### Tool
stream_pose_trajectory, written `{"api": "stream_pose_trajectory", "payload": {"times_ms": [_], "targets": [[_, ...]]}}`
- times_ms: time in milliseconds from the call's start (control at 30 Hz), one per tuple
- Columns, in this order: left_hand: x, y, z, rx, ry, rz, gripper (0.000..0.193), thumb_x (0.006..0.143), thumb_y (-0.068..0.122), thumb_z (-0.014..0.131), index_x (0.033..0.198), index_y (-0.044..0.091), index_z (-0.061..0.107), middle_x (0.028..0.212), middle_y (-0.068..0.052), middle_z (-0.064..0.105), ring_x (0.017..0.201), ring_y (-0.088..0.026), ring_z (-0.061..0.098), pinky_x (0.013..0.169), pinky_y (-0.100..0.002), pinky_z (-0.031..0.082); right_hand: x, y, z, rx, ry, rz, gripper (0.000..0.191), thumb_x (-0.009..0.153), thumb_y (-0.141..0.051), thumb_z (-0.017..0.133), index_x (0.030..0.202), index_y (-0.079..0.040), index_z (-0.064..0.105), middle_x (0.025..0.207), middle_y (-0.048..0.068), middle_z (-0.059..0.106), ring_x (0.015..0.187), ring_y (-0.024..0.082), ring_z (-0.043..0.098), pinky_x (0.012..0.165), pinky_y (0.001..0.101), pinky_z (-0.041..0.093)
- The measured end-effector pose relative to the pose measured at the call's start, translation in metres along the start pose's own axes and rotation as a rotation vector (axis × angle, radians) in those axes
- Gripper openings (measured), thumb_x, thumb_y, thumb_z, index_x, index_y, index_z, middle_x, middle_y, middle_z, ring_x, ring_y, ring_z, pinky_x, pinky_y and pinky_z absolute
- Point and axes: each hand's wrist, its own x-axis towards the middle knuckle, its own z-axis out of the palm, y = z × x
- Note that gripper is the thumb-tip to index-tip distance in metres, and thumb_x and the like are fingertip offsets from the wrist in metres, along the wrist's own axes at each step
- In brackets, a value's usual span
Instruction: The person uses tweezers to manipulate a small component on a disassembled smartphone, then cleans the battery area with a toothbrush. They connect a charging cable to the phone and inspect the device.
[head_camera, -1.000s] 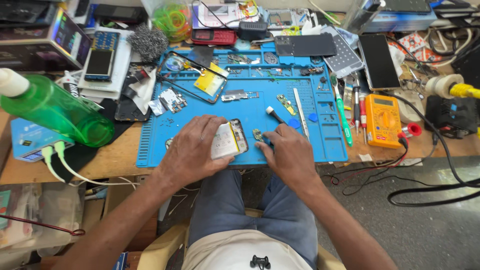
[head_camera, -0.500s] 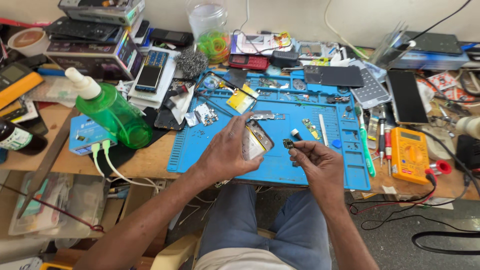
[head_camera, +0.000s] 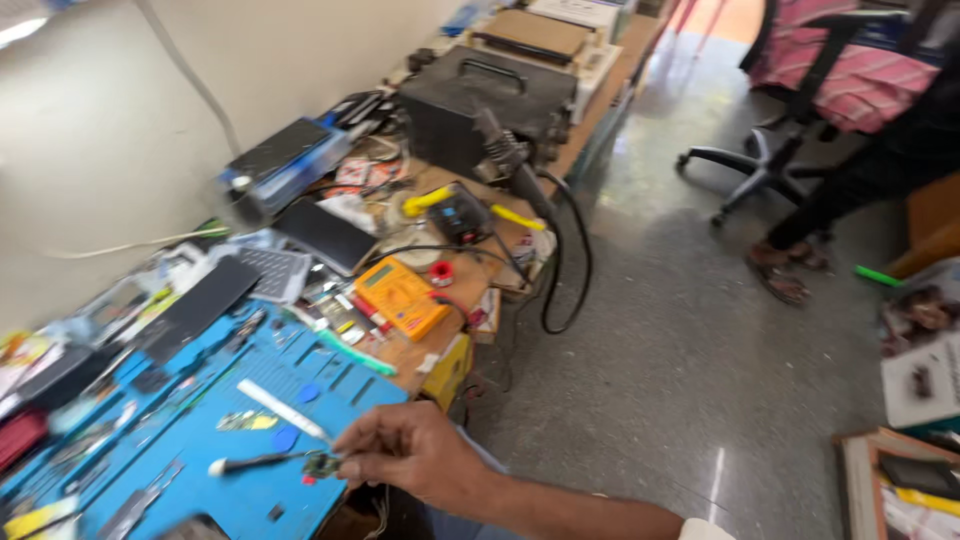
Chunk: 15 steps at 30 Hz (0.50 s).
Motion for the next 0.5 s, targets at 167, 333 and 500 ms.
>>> {"api": "stream_pose_trajectory", "payload": {"times_ms": [167,333,500], "targets": [[-0.058,-0.037,0.048,-0.429,-0.153,-0.148,0.037,0.09,0.006,0.065,0.125,-0.006,0.062,0.136,-0.015,0.06,0.113,-0.025,0.067,0.096,-0.038,0.052,-0.039,-0.017,-0.035,-0.149,0.126,-0.145,0.018,0.093,0.005,0.074,0.111,0.003,0.076,0.099,0.009,0.075,0.09,0.014,0.074,0.081,0.0256,0.061],[-0.131,-0.076,0.083,-0.779,-0.345,-0.233,0.046,0.09,-0.002,0.064,0.135,-0.006,0.056,0.121,-0.018,0.072,0.111,-0.023,0.069,0.095,-0.036,0.054,-0.061,-0.002,-0.046,-0.385,0.172,-0.176,0.025,0.083,0.007,0.078,0.106,0.001,0.08,0.1,0.009,0.075,0.089,0.012,0.072,0.077,0.0249,0.061],[-0.146,-0.09,0.097,-0.985,-0.422,-0.2,0.028,0.102,0.003,0.059,0.129,-0.003,0.055,0.109,-0.008,0.069,0.098,-0.01,0.066,0.084,-0.027,0.055,-0.061,0.026,-0.042,-0.887,0.072,-0.261,0.024,0.085,0.0,0.078,0.109,-0.005,0.078,0.104,0.007,0.078,0.089,0.011,0.075,0.074,0.0226,0.063]]}}
